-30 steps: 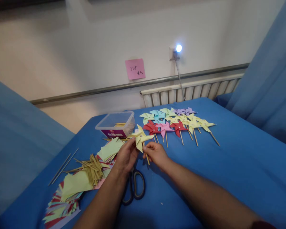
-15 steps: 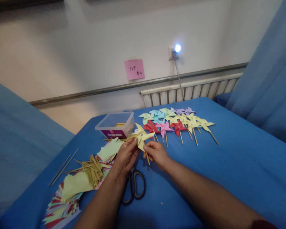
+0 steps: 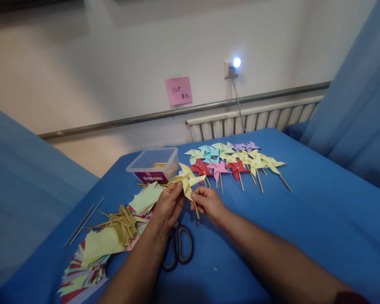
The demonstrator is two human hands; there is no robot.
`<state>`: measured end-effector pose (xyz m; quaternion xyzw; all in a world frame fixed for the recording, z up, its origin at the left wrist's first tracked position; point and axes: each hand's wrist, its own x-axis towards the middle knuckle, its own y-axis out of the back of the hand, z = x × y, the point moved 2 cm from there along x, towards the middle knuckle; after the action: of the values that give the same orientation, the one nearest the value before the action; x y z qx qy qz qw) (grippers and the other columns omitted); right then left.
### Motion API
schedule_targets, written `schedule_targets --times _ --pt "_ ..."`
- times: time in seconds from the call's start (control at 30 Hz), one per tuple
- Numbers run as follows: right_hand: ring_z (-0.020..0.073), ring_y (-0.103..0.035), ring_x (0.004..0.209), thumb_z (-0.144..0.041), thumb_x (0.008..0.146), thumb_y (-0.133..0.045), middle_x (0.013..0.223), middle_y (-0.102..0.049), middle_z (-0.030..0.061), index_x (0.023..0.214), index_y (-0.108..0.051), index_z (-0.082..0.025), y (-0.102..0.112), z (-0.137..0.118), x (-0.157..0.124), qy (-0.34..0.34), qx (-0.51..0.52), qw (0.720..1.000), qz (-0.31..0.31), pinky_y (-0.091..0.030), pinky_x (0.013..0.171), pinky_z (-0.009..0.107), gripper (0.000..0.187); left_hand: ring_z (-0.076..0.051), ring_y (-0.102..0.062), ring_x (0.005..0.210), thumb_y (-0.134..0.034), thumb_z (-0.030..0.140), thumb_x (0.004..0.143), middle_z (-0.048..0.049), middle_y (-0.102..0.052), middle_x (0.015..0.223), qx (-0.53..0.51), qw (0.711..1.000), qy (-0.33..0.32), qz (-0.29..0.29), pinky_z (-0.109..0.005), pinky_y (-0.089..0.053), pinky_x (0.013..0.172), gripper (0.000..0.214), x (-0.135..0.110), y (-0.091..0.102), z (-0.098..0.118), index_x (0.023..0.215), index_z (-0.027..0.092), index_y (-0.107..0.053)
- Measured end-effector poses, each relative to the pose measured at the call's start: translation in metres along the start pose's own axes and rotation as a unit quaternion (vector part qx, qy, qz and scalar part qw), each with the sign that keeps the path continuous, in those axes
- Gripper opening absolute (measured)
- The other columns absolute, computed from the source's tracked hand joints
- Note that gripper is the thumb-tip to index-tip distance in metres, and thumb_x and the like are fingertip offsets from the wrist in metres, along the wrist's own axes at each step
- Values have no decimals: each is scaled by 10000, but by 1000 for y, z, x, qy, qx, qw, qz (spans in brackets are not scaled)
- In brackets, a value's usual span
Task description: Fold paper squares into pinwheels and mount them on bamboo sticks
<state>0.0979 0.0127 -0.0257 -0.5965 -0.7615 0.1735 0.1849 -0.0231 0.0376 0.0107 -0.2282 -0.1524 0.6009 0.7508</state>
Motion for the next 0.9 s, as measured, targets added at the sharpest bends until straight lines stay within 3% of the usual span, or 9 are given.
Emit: schedule_targets --times 0.17,0.5,0.9 --pt "48 -376 370 -438 783 -686 552 -626 -23 688 -559 -180 0 3 0 2 -18 1000 -5 -205 381 198 303 -96 -587 658 -832 249 639 -14 -677 758 -4 999 -10 36 -215 -468 668 264 -2 0 -2 843 131 -713" --pt "57 -394 364 -522 738 -693 535 -624 -22 680 -560 -185 -1 6 2 16 -77 996 33 -255 371 201 367 -95 -570 631 -805 298 677 -11 -656 715 3 999 -22 34 -214 -453 641 237 -3 0 -1 818 138 -703" --pt "70 -420 368 -564 763 -639 568 -632 -13 710 -575 -187 -4 16 1 16 -147 989 18 -304 380 211 386 -124 -621 669 -840 262 602 -51 -717 779 36 993 -33 108 -236 -472 676 293 -1 3 -2 827 109 -733"
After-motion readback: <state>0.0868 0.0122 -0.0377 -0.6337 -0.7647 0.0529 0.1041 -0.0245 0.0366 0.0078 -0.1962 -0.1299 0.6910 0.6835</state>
